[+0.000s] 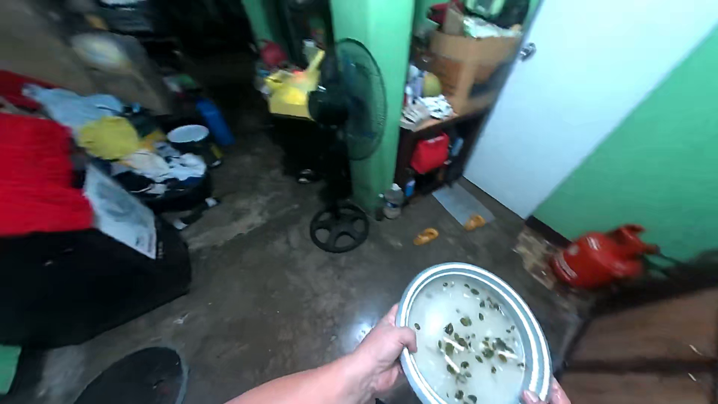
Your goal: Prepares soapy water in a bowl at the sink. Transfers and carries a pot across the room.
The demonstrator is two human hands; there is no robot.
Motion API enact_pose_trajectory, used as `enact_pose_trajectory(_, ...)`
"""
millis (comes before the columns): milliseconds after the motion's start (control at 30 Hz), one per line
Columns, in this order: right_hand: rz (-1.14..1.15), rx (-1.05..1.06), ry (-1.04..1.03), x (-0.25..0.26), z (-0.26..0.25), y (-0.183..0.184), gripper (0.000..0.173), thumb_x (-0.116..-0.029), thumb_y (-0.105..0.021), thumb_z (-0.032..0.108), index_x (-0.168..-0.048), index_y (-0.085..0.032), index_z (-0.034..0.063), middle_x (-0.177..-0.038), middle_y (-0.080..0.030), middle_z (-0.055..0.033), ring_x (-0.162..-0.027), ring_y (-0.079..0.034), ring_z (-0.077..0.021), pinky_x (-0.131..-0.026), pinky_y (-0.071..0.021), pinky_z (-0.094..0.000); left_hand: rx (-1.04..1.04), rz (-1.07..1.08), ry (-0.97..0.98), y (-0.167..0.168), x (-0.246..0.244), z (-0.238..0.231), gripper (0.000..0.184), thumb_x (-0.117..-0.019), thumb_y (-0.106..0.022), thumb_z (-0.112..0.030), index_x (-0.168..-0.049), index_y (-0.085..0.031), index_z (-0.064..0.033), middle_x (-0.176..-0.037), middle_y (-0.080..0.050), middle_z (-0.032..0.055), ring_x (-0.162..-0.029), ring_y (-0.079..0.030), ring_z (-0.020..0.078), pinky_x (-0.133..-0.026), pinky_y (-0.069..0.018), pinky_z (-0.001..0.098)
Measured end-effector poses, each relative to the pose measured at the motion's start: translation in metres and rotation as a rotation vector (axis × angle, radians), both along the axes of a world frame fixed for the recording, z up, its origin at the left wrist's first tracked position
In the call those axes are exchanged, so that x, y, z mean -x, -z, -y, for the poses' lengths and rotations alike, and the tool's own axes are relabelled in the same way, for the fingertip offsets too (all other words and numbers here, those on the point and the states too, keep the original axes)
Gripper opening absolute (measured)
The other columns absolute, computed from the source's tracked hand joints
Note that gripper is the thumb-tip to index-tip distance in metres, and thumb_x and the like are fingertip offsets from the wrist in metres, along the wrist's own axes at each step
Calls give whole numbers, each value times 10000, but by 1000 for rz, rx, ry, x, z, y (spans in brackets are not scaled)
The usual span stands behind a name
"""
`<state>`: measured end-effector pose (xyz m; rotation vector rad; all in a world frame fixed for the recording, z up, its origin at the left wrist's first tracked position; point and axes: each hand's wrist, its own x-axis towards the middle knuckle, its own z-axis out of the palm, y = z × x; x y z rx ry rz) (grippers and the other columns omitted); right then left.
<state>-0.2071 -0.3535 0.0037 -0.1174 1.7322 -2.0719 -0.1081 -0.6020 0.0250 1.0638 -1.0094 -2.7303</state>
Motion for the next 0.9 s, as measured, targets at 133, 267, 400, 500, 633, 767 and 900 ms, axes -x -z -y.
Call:
enact_pose_trajectory(133, -20, 15, -135, 11, 103, -1, 519, -944, -459, -84, -1442, -330, -9, -1133, -674, -1, -972, -702, -52, -891, -606, -277, 8, 15, -170, -1, -28, 79, 856, -757, -528, 201, -1501, -341, -178, -1211, -649, 212, -960, -711, 347, -692, -620, 486)
enact_pose_trajectory(267, -5, 15, -288, 19, 208, 0, 511, -929, -454, -100, -1423, -351, -16, -1073, -683, -14, -903, -708, -54, -817, -616, -267, 40, 31, -367, -1, -55, 151, 877, -759, -537, 196, -1522, -337, -187, -1236, -643, 210, -984, -706, 348, -720, -619, 492)
enact_pose_trajectory(400, 18, -13, -448, 24, 307, -1, 504, -939, -468, -98, -1424, -359, -12, -1058, -681, -49, -859, -711, -74, -760, -623, -275, 66, 55, -566, -3, -77, 215, 862, -772, -531, 201, -1520, -335, -179, -1228, -641, 221, -978, -704, 363, -724, -619, 505)
enact_pose_trajectory(500, 11, -39, -558, 24, 381, 0, 527, -946, -484, -68, -1458, -368, -21, -1125, -670, -123, -910, -721, -145, -778, -633, -328, 93, 74, -695, 0, -92, 262, 873, -776, -531, 191, -1537, -317, -179, -1258, -629, 215, -1008, -697, 356, -741, -619, 503)
enact_pose_trajectory(633, 48, -23, -697, 27, 471, 8, 534, -922, -535, -41, -1446, -437, -10, -1170, -684, -194, -937, -737, -249, -741, -649, -392, 112, 142, -846, -3, -107, 317, 878, -775, -531, 194, -1539, -319, -183, -1270, -622, 203, -1010, -693, 340, -725, -619, 489)
enact_pose_trajectory(767, 74, -12, -862, 28, 560, 0, 555, -913, -571, -12, -1452, -439, -3, -1190, -680, -199, -975, -735, -264, -778, -651, -395, 124, 148, -1016, -7, -116, 375, 863, -773, -499, 200, -1536, -306, -155, -1221, -653, 211, -961, -719, 324, -696, -630, 471)
enact_pose_trajectory(900, 58, -19, -1025, 25, 653, -9, 565, -909, -588, -7, -1454, -437, -7, -1194, -682, -192, -990, -729, -256, -803, -644, -382, 204, 190, -1092, -2, -130, 437, 830, -766, -489, 156, -1523, -298, -126, -1208, -655, 193, -956, -723, 286, -703, -635, 440)
